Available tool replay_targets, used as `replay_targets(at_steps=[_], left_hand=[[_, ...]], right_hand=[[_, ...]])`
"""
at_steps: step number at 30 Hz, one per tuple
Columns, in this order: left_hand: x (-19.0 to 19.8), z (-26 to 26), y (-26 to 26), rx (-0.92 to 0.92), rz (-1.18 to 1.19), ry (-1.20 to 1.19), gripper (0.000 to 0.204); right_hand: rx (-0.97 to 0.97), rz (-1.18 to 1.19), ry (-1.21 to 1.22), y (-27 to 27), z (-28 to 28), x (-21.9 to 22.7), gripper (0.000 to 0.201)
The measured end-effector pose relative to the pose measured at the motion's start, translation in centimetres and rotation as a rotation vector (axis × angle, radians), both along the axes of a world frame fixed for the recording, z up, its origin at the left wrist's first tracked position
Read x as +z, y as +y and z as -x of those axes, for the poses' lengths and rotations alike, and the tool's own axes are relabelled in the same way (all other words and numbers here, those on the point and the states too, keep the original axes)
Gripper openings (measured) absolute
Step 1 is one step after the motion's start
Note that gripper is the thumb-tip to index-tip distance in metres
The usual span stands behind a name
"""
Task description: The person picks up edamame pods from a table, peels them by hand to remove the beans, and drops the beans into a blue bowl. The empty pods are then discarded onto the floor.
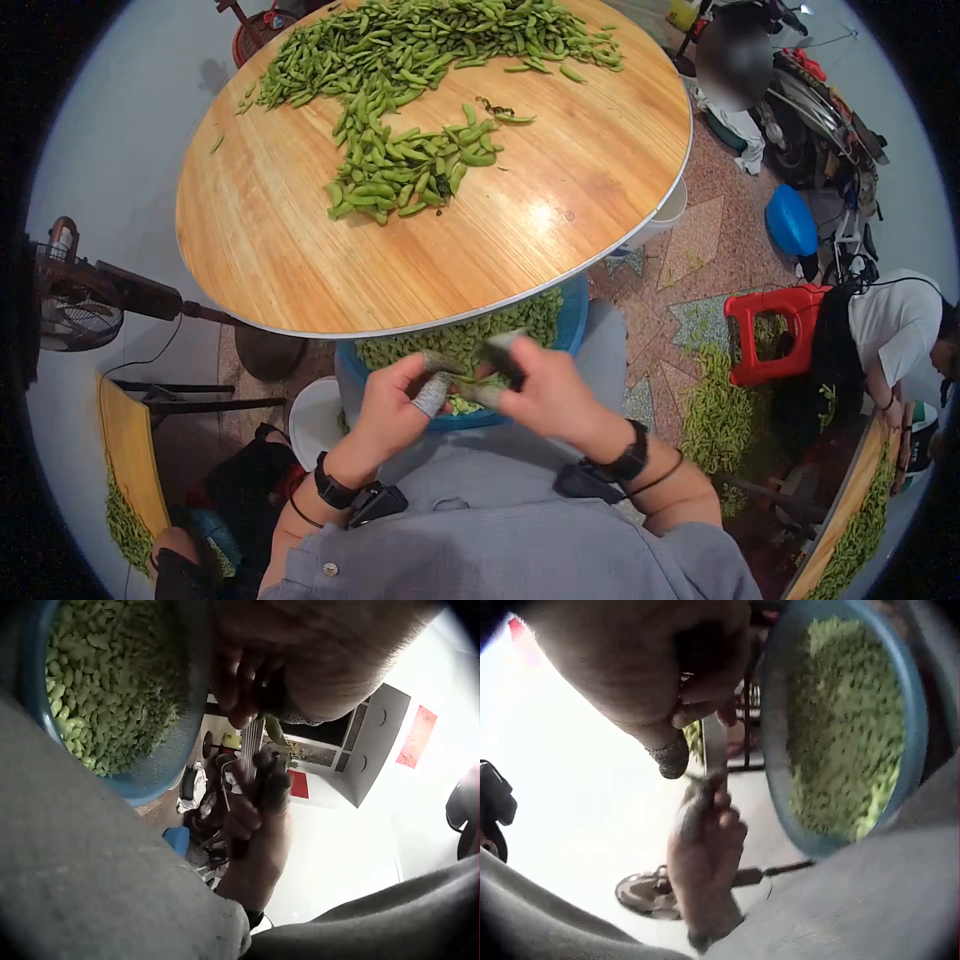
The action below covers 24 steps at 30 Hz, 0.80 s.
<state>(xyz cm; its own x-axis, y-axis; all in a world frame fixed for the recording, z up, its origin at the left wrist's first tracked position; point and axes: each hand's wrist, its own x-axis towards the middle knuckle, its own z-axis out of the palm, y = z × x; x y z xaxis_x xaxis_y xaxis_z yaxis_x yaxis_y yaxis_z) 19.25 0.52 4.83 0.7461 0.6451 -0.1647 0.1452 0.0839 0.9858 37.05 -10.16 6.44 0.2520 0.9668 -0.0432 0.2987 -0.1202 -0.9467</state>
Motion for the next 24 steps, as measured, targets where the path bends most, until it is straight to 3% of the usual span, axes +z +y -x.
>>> replay_targets(at_steps=[1, 4, 6, 7, 8, 9, 12, 13, 15, 17, 19, 22, 24], left_hand=[[0.1, 0.0, -0.1, -0.043, -0.065, -0.007, 0.019], [-0.4, 0.7, 0.6, -0.020, -0.255, 0.093, 0.021], [-0.7, 0.8, 1.1, -0.017, -0.355, 0.153, 0.022], [-0.9, 0.7, 1.3, -0.004, -0.567, 0.127, 0.024], [-1.1, 0.6, 1.5, 0.010, -0.781, 0.098, 0.026], [-1.0, 0.4, 1.3, 0.012, -0.777, 0.091, 0.026], [-0.7, -0.1, 0.8, -0.077, -0.260, -0.076, 0.027], [-0.5, 0.2, 0.9, -0.078, -0.259, -0.083, 0.027], [0.4, 0.7, 1.1, -0.082, 0.204, -0.117, 0.022], [0.3, 1.5, 1.6, 0.001, 0.234, -0.161, 0.021], [0.4, 3.0, 2.2, 0.088, 0.260, -0.200, 0.020], [0.0, 6.6, 2.9, 0.167, 0.271, -0.189, 0.020], [-1.3, 10.0, 3.3, 0.335, 0.178, -0.012, 0.028]], right_hand=[[0.051, -0.045, -0.164, 0.8, 0.3, 0.2, 0.030], [0.110, -0.054, -0.249, 1.9, 0.3, 0.8, 0.023], [0.036, 0.020, -0.128, 1.9, 0.1, 1.2, 0.023], [0.039, 0.024, -0.135, 2.0, 0.1, 1.0, 0.023], [-0.003, 0.005, 0.061, 2.0, 0.1, 0.6, 0.024], [-0.048, -0.015, 0.258, 2.0, 0.2, 0.2, 0.025], [-0.002, 0.010, 0.176, 2.1, 0.6, -0.2, 0.023], [-0.003, 0.011, 0.170, 2.3, 0.7, -0.1, 0.023], [0.042, -0.027, -0.026, 3.0, 0.8, 0.3, 0.025], [0.066, -0.124, -0.115, 4.5, 0.3, 1.4, 0.020], [0.096, -0.137, -0.360, 6.6, -0.4, 3.7, 0.017], [-0.017, -0.243, -0.434, 11.0, -1.5, 4.2, 0.018], [-0.047, -0.288, -0.513, 14.1, -2.2, 4.4, 0.019]])
